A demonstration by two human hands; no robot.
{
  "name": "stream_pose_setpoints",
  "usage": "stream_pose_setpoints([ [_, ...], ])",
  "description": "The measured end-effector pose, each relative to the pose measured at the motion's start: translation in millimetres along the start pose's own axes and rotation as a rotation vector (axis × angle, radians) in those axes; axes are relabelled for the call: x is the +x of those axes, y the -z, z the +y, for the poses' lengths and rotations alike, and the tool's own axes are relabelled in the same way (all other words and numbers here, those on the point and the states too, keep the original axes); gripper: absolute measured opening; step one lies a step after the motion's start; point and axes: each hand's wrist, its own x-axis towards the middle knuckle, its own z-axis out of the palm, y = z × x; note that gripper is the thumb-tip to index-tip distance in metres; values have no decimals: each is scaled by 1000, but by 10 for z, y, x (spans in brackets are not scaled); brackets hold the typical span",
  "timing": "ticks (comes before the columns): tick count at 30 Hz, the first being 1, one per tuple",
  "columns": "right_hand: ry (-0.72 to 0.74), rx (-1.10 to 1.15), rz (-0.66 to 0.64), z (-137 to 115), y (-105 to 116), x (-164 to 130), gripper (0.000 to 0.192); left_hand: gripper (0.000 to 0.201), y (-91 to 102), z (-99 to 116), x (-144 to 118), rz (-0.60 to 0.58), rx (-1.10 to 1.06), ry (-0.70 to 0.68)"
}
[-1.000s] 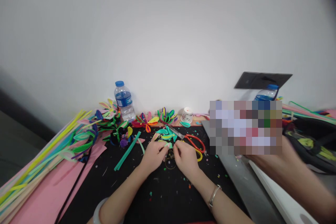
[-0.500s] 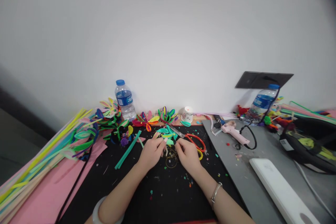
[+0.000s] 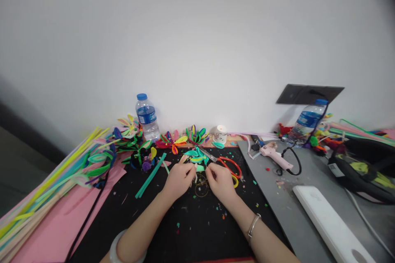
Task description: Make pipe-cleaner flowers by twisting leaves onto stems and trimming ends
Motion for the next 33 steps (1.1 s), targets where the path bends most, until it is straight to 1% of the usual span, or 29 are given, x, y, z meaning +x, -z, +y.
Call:
stream_pose_setpoints([
  [4, -49, 28, 25, 43, 8, 2, 30, 46, 46, -19, 7, -14, 102, 16],
  [7, -79, 15, 54, 64, 3, 11, 31, 49, 79, -31, 10, 19, 248, 73],
  [10, -101, -3, 72, 64, -4, 28, 29, 42, 132, -63, 21, 81, 395, 194],
  [12, -116, 9, 71, 56, -2, 40, 22, 30, 196, -94, 30, 111, 459, 303],
  [13, -123, 20, 67, 51, 2, 45, 19, 22, 238, -111, 34, 151, 480, 349],
  [14, -129, 29, 62, 47, 7, 47, 19, 20, 282, -126, 35, 180, 500, 385],
  [16, -137, 39, 50, 44, 15, 47, 21, 28, 372, -155, 30, 232, 565, 460],
  [17, -138, 38, 42, 45, 17, 44, 21, 32, 411, -169, 25, 221, 589, 497],
  [19, -136, 32, 31, 50, 15, 35, 21, 32, 470, -192, 11, 152, 602, 555],
  [23, -130, 7, 18, 60, 7, 26, 22, 28, 511, -236, -11, 89, 619, 571],
  [29, -122, -19, 5, 54, 18, 33, 24, 23, 495, -278, -1, 9, 619, 592],
  [31, -118, -14, 1, 51, 19, 33, 25, 23, 484, -271, 9, 15, 603, 570],
  [33, -116, -1, -2, 50, 17, 30, 27, 25, 474, -253, 16, 53, 580, 528],
])
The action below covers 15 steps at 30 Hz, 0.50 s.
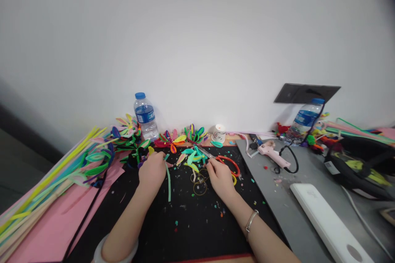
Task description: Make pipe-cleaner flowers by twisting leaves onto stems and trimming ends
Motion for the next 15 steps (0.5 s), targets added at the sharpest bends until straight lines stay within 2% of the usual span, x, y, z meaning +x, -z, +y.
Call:
stream_pose_setpoints([
  [5, -14, 28, -14, 8, 1, -10, 29, 25, 8, 34, -17, 86, -44, -20],
  [9, -13, 39, -23, 7, 3, -11, 29, 25, -11, 26, -19, 30, -13, 19],
  [15, -13, 52, -31, 2, -3, -11, 29, 16, -49, 24, -31, -27, 43, -4],
])
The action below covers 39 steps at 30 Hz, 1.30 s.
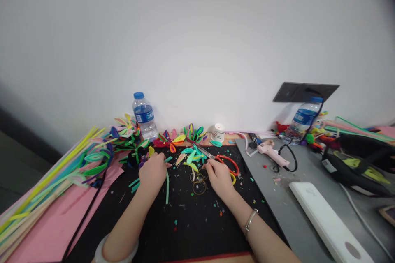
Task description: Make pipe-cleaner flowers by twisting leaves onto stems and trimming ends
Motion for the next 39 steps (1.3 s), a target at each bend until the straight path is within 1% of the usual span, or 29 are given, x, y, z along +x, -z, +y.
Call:
stream_pose_setpoints([
  [4, 1, 0, -3, -1, 7, -2, 29, 12, 9, 16, -12, 19, -24, -7],
  [8, -4, 23, -23, -1, 18, -3, 29, 11, 20, 23, -3, 38, -116, 4],
  [9, -5, 28, -25, -1, 19, -3, 29, 11, 16, 23, 1, 66, -141, -13],
  [11, -8, 35, -24, 0, 20, 0, 29, 10, -3, 21, 10, 163, -179, -87],
  [14, -6, 40, -25, 0, 19, 3, 29, 15, -49, 24, 24, 332, -189, -243],
  [17, 2, 49, -17, -1, 17, 2, 29, 23, -84, 42, 28, 475, -218, -396],
  [20, 18, 69, -1, -6, 15, -6, 29, 26, -82, 78, -6, 578, -362, -485],
  [22, 39, 102, 3, -14, 17, -13, 27, 25, -60, 111, -50, 603, -523, -476],
  [24, 61, 150, 5, -24, 20, -20, 25, 22, -34, 148, -92, 568, -737, -394],
  [28, 85, 267, 0, -38, 16, -31, 17, 20, -18, 219, -108, 359, -1239, -176],
  [30, 100, 309, -26, -41, 5, -38, 13, 23, -37, 254, -85, 250, -1430, -115],
  [31, 110, 320, -48, -45, 0, -43, 11, 23, -51, 273, -75, 197, -1491, -109],
  [34, 144, 311, -114, -70, -10, -56, 12, 22, -104, 341, -70, 35, -1610, -163],
  [36, 156, 277, -125, -93, -9, -60, 13, 22, -141, 390, -91, -47, -1623, -182],
  [39, 175, 225, -98, -112, -7, -58, 13, 22, -195, 447, -130, -168, -1608, -181],
])
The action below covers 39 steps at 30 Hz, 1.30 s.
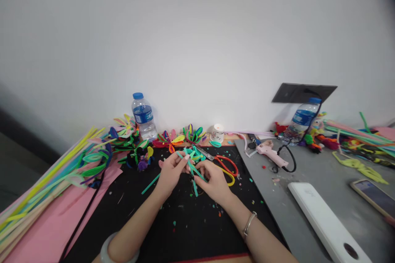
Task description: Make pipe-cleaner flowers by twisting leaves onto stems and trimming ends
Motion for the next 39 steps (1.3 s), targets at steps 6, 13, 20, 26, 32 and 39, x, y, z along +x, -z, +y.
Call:
stream_pose_setpoints([
  [6, 54, -17, -36, 33, -18, 2, 9, 20, 1, -43, -1, -107, 71, 36],
  [13, -8, -7, -25, 76, -42, 3, 11, 21, 45, -68, 31, -82, 212, 1],
  [20, -67, 8, 1, 78, -38, 11, 12, 21, 45, -74, 29, -36, 227, -30],
  [26, -137, 33, 119, 105, 1, 30, 12, 23, 61, -88, 27, -4, 331, -57],
  [32, -224, 343, 106, 136, 13, 28, 16, 40, 121, -89, 32, 233, 632, -273],
  [39, -262, 569, -110, 76, -21, 35, 16, 27, 59, -9, -7, 33, 330, -188],
])
